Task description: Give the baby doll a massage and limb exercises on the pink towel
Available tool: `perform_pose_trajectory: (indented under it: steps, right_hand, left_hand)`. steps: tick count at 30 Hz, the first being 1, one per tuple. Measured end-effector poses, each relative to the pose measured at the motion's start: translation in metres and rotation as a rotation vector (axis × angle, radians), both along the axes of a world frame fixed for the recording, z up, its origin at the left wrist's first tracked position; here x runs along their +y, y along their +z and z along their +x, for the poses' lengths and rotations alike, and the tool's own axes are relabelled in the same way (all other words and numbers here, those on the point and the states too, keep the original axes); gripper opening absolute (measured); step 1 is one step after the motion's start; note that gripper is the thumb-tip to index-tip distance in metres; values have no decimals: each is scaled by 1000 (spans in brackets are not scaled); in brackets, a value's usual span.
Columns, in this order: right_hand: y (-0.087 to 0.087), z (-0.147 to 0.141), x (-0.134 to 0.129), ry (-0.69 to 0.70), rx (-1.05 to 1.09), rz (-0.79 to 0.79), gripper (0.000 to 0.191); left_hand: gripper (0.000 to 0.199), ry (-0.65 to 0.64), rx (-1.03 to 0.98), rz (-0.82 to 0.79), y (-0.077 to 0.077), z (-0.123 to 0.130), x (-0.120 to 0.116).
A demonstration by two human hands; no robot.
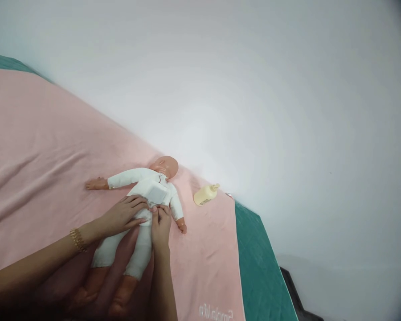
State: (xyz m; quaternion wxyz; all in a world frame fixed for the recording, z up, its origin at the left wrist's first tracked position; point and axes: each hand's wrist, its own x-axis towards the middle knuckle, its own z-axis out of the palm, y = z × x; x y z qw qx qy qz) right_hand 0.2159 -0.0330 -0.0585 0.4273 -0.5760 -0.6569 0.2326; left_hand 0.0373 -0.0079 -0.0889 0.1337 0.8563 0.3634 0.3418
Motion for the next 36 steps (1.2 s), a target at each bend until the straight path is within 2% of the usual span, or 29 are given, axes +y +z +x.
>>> perform_pose_trajectory:
  steps: [4, 8, 11, 14, 19, 24, 28, 33, 36]
  right_hand:
    - [6, 0, 3, 2, -27, -28, 35]
    - [19, 0, 11, -34, 26, 34, 38]
    - [25, -2, 25, -86, 62, 123, 36]
    - [25, -5, 41, -55, -3, 148, 34]
    - [13, -5, 56, -57, -117, 64, 35]
    - [4, -4, 58, -61, -151, 36, 33]
    - [11, -4, 59, -52, -135, 32, 32]
    - [17, -5, 55, -57, -56, 120, 31]
    - [15, -4, 53, -23, -51, 125, 33]
  left_hand:
    - [36, -14, -29, -35, 5, 0, 4]
    - [33, -35, -135, -115, 21, 0, 18]
    - [36, 19, -161, -91, 33, 4, 32]
    - [39, 71, -155, -42, 39, 13, 45]
    - [40, 90, -105, -44, 30, 26, 55]
    - [37, 110, -52, -22, 17, 25, 57]
    - [38, 80, -35, 28, 22, 23, 59]
    - [40, 102, -54, 64, 33, 24, 58]
    - [40, 123, -54, 66, 31, 26, 59]
